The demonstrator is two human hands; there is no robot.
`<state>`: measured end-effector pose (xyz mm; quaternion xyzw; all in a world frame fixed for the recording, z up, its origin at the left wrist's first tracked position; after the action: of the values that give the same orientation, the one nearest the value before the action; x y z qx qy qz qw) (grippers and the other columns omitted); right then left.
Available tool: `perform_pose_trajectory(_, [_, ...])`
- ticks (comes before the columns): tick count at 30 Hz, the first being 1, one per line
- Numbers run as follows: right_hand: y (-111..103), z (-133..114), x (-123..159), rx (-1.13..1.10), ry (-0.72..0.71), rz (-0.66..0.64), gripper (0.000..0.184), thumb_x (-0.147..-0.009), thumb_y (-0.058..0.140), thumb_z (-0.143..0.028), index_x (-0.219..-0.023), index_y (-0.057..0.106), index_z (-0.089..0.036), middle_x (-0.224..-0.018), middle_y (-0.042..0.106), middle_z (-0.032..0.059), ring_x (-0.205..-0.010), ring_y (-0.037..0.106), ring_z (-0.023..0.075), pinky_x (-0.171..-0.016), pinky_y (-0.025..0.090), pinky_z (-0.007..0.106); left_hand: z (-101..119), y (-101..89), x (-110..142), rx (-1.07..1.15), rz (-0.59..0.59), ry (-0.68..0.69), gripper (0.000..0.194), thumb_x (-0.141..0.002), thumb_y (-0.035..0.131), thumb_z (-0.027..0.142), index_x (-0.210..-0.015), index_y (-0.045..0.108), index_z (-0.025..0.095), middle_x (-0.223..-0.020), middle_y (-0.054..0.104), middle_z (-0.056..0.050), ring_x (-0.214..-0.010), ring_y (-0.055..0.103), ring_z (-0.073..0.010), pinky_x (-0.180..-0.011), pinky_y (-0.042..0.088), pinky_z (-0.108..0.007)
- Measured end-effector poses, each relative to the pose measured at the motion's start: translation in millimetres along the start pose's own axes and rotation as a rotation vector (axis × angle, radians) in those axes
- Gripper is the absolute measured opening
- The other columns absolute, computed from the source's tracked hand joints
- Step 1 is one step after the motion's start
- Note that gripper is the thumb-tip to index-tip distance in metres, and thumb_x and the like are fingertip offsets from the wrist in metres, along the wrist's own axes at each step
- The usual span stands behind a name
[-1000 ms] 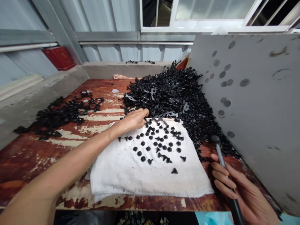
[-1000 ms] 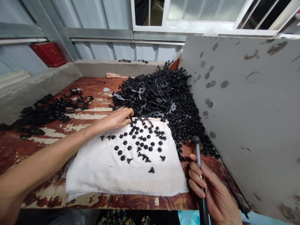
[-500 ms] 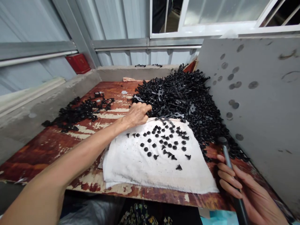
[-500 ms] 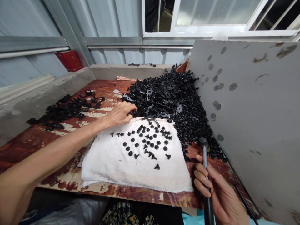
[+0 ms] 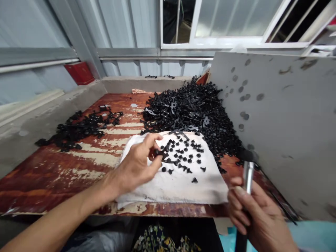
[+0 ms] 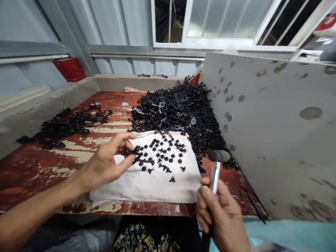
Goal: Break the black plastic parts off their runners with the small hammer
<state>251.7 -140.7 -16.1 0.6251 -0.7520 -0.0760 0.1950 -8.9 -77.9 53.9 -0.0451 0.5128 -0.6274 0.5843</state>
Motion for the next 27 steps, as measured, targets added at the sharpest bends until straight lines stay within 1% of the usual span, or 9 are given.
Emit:
perform_pose_trajectory(4, [48.9, 6.8, 22.4, 0.099, -0.023, -0.173, 0.032, -0.081, 0.071, -0.049, -0.096, 0.062, -0.023, -0.059, 0.05, -0.0068, -0.038, 0.033, 0.0043, -0.033, 0.031, 0.016, 47.0, 21.0, 25.7, -0.289, 0.024, 0.368, 0.045, -0.084, 0.042, 0.002, -0.127, 0.038, 0.014, -0.074, 0.065, -0.003, -0.064, 0.065, -0.0165, -0.057, 0.055, -0.027])
perform_pose_trajectory(7, [69.2, 17.6, 23.2, 0.194, -0.112, -0.195, 0.034, -0.081, 0.07, -0.051, -0.097, 0.062, -0.023, -0.062, 0.05, -0.0065, -0.041, 0.033, 0.0057, -0.036, 0.029, 0.019, 65.7, 36.3, 41.4, -0.336, 0.062, 0.461, 0.036, -0.089, 0.04, 0.004, -0.125, 0.039, 0.006, -0.076, 0.067, -0.01, -0.062, 0.066, -0.0199, -0.054, 0.056, -0.031])
perform_pose_trajectory(11, [70.1, 31.3, 23.1, 0.219, -0.125, -0.195, 0.03, -0.085, 0.065, -0.051, -0.083, 0.058, -0.022, -0.051, 0.038, -0.0097, -0.041, 0.029, 0.0072, -0.037, 0.023, 0.021, 72.6, 40.4, 60.7, -0.305, 0.09, 0.511, 0.039, -0.089, 0.043, 0.002, -0.127, 0.039, 0.007, -0.084, 0.069, -0.013, -0.066, 0.065, -0.0205, -0.063, 0.059, -0.036])
perform_pose_trajectory(13, [65.7, 33.9, 26.0, 0.215, -0.098, -0.201, 0.031, -0.085, 0.064, -0.051, -0.081, 0.056, -0.022, -0.051, 0.04, -0.0092, -0.041, 0.029, 0.0071, -0.037, 0.021, 0.021, 71.5, 33.3, 65.1, -0.241, 0.022, 0.454, 0.041, -0.088, 0.047, 0.003, -0.128, 0.039, 0.01, -0.087, 0.069, -0.011, -0.074, 0.065, -0.0211, -0.073, 0.06, -0.04])
perform_pose_trajectory(17, [62.7, 30.8, 34.4, 0.244, -0.086, -0.249, 0.028, -0.083, 0.066, -0.048, -0.079, 0.055, -0.022, -0.056, 0.041, -0.0075, -0.044, 0.031, 0.0075, -0.039, 0.023, 0.021, 64.8, 10.2, 56.8, -0.132, -0.26, 0.235, 0.033, -0.087, 0.055, 0.017, -0.119, 0.046, 0.018, -0.109, 0.065, -0.014, -0.105, 0.061, -0.0258, -0.089, 0.057, -0.041])
perform_pose_trajectory(20, [67.7, 27.6, 39.6, 0.282, -0.1, -0.319, 0.022, -0.081, 0.066, -0.04, -0.076, 0.055, -0.022, -0.061, 0.042, -0.006, -0.051, 0.037, 0.0095, -0.045, 0.031, 0.022, 62.4, -1.2, 47.2, -0.116, -0.427, 0.268, 0.027, -0.087, 0.055, 0.018, -0.114, 0.053, 0.024, -0.125, 0.062, -0.011, -0.125, 0.053, -0.0278, -0.106, 0.045, -0.047])
perform_pose_trajectory(22, [70.8, 26.6, 41.4, 0.317, -0.137, -0.346, 0.016, -0.081, 0.065, -0.035, -0.078, 0.057, -0.022, -0.064, 0.047, -0.0044, -0.057, 0.042, 0.0112, -0.052, 0.036, 0.023, 60.1, -0.9, 46.7, -0.087, -0.53, 0.295, 0.023, -0.088, 0.054, 0.018, -0.11, 0.056, 0.026, -0.118, 0.066, -0.008, -0.116, 0.059, -0.0249, -0.111, 0.039, -0.048])
perform_pose_trajectory(24, [72.5, 27.5, 41.0, 0.345, -0.172, -0.353, 0.011, -0.081, 0.065, -0.031, -0.08, 0.059, -0.021, -0.068, 0.051, -0.0032, -0.061, 0.044, 0.012, -0.056, 0.038, 0.024, 56.3, 3.5, 52.1, -0.065, -0.588, 0.272, 0.015, -0.091, 0.051, 0.018, -0.103, 0.058, 0.026, -0.1, 0.071, -0.004, -0.096, 0.067, -0.0204, -0.11, 0.038, -0.047])
perform_pose_trajectory(27, [74.1, 33.9, 36.8, 0.345, -0.14, -0.342, 0.013, -0.082, 0.064, -0.033, -0.08, 0.058, -0.022, -0.065, 0.046, -0.0049, -0.058, 0.041, 0.0114, -0.054, 0.036, 0.024, 49.9, 10.7, 66.6, -0.092, -0.577, 0.192, 0.01, -0.094, 0.049, 0.021, -0.094, 0.058, 0.025, -0.087, 0.07, 0.0, -0.082, 0.067, -0.0177, -0.107, 0.039, -0.046])
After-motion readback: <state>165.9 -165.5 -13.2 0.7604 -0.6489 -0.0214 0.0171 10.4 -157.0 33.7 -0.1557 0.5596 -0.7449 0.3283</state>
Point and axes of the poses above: each hand's wrist, its own x-axis away from the middle knuckle, its own y-axis out of the palm, z = x × y, the point moved 3 cm from there along -x, towards the middle knuckle
